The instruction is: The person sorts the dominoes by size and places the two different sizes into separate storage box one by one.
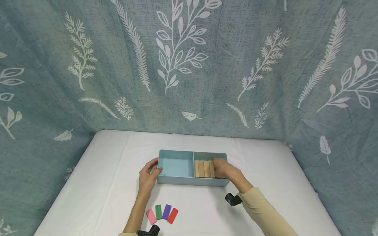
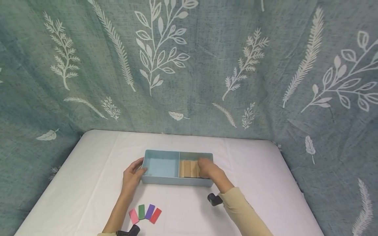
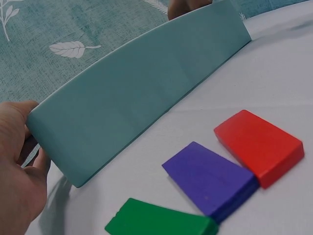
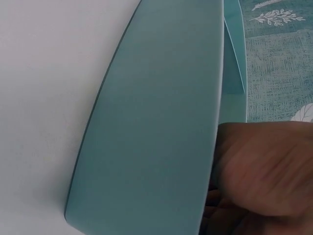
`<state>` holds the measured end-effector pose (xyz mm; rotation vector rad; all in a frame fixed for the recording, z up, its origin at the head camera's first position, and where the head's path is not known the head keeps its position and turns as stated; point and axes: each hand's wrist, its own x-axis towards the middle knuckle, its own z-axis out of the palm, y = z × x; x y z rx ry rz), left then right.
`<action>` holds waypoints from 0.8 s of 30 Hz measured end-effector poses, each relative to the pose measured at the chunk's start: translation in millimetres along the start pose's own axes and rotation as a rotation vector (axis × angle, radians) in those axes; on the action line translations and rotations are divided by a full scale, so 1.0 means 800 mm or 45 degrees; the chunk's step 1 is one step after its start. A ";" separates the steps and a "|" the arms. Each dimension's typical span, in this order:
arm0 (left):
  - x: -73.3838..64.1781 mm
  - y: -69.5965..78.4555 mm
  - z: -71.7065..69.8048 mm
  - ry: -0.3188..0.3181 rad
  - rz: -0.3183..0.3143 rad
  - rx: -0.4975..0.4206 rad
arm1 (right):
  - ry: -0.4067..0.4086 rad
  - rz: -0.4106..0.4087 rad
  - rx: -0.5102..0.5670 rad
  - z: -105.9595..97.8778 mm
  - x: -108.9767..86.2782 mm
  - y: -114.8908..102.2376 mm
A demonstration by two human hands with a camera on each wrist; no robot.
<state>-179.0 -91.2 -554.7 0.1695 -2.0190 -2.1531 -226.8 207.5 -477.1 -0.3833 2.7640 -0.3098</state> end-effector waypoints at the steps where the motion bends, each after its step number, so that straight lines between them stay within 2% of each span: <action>1: 0.000 0.000 0.000 0.003 -0.003 0.002 | -0.002 0.000 -0.007 0.001 0.001 0.000; 24: 0.001 0.002 0.000 0.003 0.009 -0.004 | -0.012 0.000 -0.012 0.002 0.000 -0.002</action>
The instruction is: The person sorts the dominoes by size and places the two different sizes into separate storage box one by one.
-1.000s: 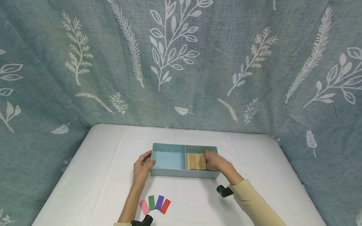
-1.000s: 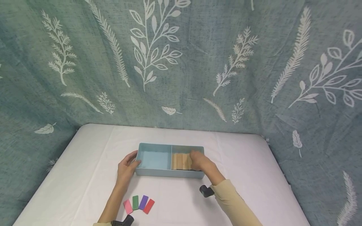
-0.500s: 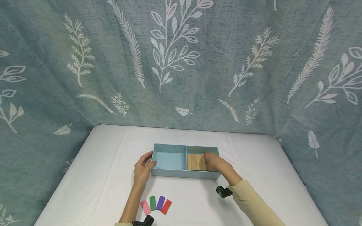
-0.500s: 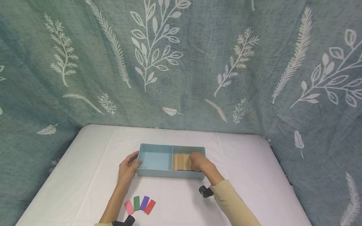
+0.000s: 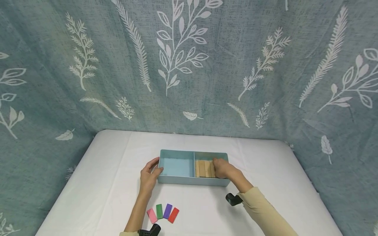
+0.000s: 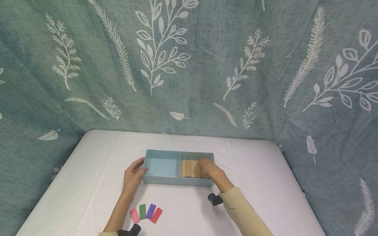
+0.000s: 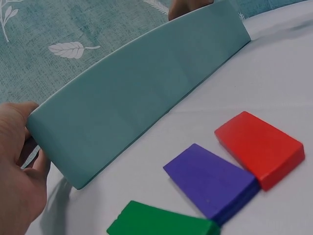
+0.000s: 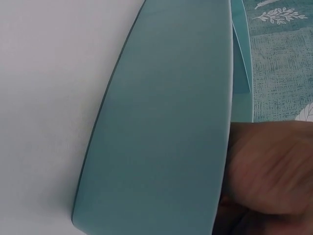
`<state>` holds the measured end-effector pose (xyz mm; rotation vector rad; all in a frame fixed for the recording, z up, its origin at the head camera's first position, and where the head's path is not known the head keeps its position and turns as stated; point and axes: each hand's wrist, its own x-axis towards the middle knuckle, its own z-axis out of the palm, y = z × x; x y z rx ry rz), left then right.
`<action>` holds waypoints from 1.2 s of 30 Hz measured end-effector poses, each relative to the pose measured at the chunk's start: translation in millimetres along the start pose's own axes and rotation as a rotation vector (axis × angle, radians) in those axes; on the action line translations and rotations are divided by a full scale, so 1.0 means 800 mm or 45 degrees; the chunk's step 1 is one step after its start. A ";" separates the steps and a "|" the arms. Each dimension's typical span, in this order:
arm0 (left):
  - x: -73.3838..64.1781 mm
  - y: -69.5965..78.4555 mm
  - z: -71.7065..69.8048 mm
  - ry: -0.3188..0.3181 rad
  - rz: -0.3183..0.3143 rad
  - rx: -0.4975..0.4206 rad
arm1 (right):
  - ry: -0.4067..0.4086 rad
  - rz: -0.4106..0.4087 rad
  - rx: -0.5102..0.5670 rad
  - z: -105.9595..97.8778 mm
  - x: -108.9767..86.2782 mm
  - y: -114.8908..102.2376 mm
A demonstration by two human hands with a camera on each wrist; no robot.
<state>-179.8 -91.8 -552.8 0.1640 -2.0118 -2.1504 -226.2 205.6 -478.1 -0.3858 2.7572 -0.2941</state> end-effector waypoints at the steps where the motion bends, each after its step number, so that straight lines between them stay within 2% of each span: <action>1: 0.000 0.000 0.000 0.000 0.007 -0.007 | -0.002 0.001 0.002 0.000 0.000 0.000; 11: -0.001 0.005 0.002 0.019 -0.009 0.032 | 0.011 -0.008 0.027 -0.008 -0.006 -0.003; 17: 0.001 0.006 0.002 0.008 0.004 -0.001 | 0.041 -0.003 0.054 -0.010 -0.009 0.000; 24: 0.003 0.010 0.002 0.003 0.026 0.022 | 0.081 0.012 0.114 -0.013 -0.015 0.001; 29: 0.003 0.015 0.002 0.009 0.058 0.061 | 0.112 -0.028 0.159 -0.015 -0.020 0.002; 36: -0.001 0.029 0.002 0.029 0.101 0.147 | 0.226 -0.111 0.131 -0.023 -0.029 0.006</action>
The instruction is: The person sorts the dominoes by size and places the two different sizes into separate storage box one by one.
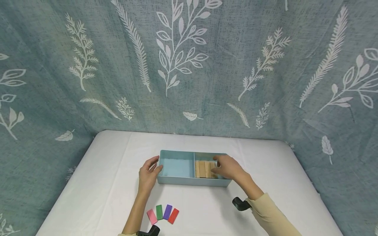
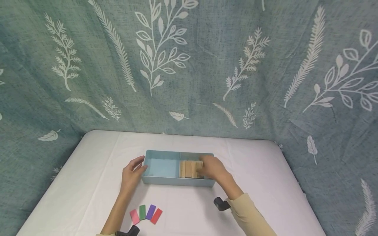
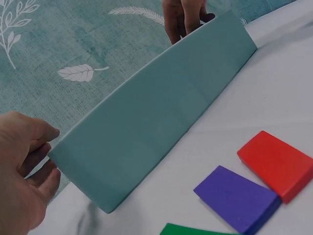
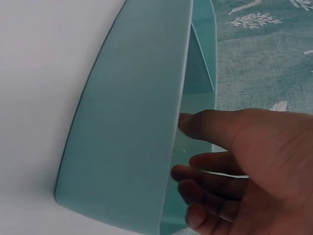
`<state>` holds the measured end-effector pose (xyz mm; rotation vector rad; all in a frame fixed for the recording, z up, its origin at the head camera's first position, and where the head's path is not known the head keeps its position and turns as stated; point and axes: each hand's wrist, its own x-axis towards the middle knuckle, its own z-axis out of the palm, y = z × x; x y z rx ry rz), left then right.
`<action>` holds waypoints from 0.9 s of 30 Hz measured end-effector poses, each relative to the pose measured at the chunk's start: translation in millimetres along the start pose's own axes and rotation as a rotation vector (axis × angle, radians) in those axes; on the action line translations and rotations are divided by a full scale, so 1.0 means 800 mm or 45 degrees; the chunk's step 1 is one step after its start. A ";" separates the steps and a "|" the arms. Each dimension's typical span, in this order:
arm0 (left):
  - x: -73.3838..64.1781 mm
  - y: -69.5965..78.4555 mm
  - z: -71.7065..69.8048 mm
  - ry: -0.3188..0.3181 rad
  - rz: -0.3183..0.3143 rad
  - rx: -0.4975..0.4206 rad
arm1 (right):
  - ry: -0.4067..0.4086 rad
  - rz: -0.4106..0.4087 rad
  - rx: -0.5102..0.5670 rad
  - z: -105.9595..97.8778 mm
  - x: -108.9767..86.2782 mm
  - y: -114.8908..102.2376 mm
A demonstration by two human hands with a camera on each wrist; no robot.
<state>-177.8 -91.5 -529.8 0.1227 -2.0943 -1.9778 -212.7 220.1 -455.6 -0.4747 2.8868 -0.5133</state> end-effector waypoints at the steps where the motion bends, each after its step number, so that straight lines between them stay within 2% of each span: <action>1: -0.001 0.002 -0.001 0.001 0.006 0.006 | 0.019 -0.011 0.008 -0.001 -0.001 0.000; 8: -0.008 0.019 -0.007 -0.005 0.075 0.007 | 0.210 -0.028 0.057 -0.011 -0.005 0.007; 11: -0.018 0.044 -0.007 -0.014 0.114 0.024 | 0.303 -0.023 0.072 -0.012 -0.005 0.011; 15: -0.027 0.058 -0.012 -0.018 0.195 0.066 | 0.421 -0.028 0.086 -0.013 -0.005 0.019; 18: -0.034 0.064 -0.017 -0.016 0.295 0.074 | 0.523 -0.043 0.093 -0.012 -0.005 0.026; 22: -0.052 0.091 -0.023 -0.031 0.464 0.100 | 0.637 -0.040 0.127 -0.011 -0.006 0.035; 24: -0.057 0.089 -0.027 -0.042 0.547 0.156 | 0.671 -0.025 0.150 -0.009 -0.006 0.040; 27: -0.062 0.074 -0.033 -0.052 0.628 0.271 | 0.715 0.002 0.190 -0.006 -0.007 0.047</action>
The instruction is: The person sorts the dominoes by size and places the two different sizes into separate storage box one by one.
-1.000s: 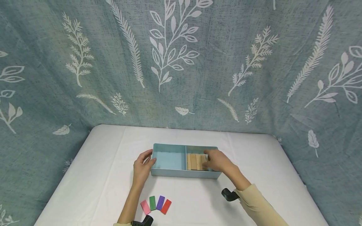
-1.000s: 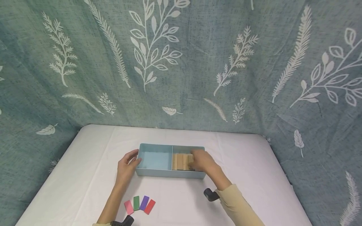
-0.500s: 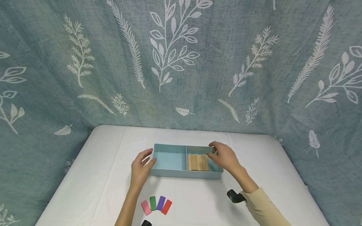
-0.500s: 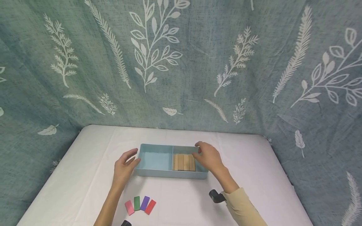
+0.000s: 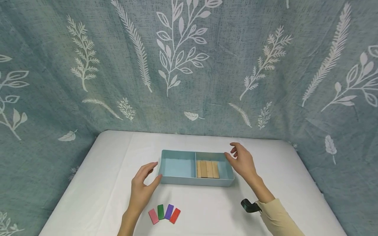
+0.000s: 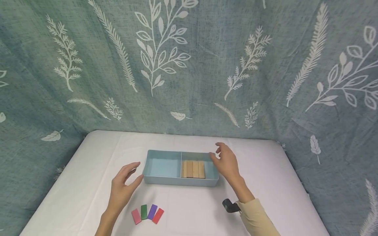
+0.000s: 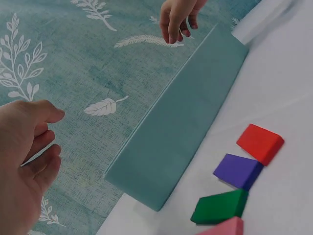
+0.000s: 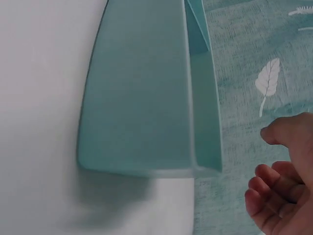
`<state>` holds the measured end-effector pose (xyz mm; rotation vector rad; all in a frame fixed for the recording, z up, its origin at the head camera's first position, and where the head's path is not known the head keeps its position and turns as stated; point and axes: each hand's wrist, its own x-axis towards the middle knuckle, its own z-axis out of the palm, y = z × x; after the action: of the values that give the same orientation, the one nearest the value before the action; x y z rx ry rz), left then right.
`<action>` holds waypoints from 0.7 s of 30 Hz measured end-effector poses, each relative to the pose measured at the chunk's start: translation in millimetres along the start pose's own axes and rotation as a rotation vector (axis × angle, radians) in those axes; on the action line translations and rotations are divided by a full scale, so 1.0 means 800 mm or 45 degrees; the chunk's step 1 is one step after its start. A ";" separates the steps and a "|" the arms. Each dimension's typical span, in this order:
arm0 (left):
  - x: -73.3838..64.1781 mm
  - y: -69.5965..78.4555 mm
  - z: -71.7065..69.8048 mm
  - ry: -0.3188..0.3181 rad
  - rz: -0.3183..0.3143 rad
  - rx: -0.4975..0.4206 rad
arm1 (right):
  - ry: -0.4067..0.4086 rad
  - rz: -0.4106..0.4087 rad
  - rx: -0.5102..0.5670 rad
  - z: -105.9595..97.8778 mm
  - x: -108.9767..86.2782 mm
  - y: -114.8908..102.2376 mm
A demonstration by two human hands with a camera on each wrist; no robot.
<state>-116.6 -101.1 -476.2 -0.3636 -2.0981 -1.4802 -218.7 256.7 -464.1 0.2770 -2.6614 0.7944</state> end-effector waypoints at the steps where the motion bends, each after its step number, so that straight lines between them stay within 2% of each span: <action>1: -0.004 -0.005 -0.001 -0.009 0.014 0.033 | 0.014 0.011 0.012 0.001 -0.001 0.002; 4: -0.018 -0.015 -0.003 -0.029 0.047 0.110 | 0.047 0.046 0.049 0.003 -0.004 0.010; 9: -0.039 -0.016 -0.007 -0.048 0.098 0.194 | 0.045 0.134 0.087 0.012 -0.011 0.020; 13: -0.054 -0.014 -0.008 -0.059 0.095 0.239 | 0.027 0.203 0.131 0.018 -0.016 0.026; 17: -0.070 -0.017 -0.008 -0.079 0.067 0.293 | 0.017 0.228 0.161 0.024 -0.022 0.030; 21: -0.085 -0.024 -0.008 -0.094 0.084 0.337 | -0.001 0.273 0.176 0.030 -0.026 0.033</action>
<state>-68.8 -107.8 -528.6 -0.3858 -2.2820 -1.1484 -213.3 267.2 -503.8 0.0253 -2.6713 1.0457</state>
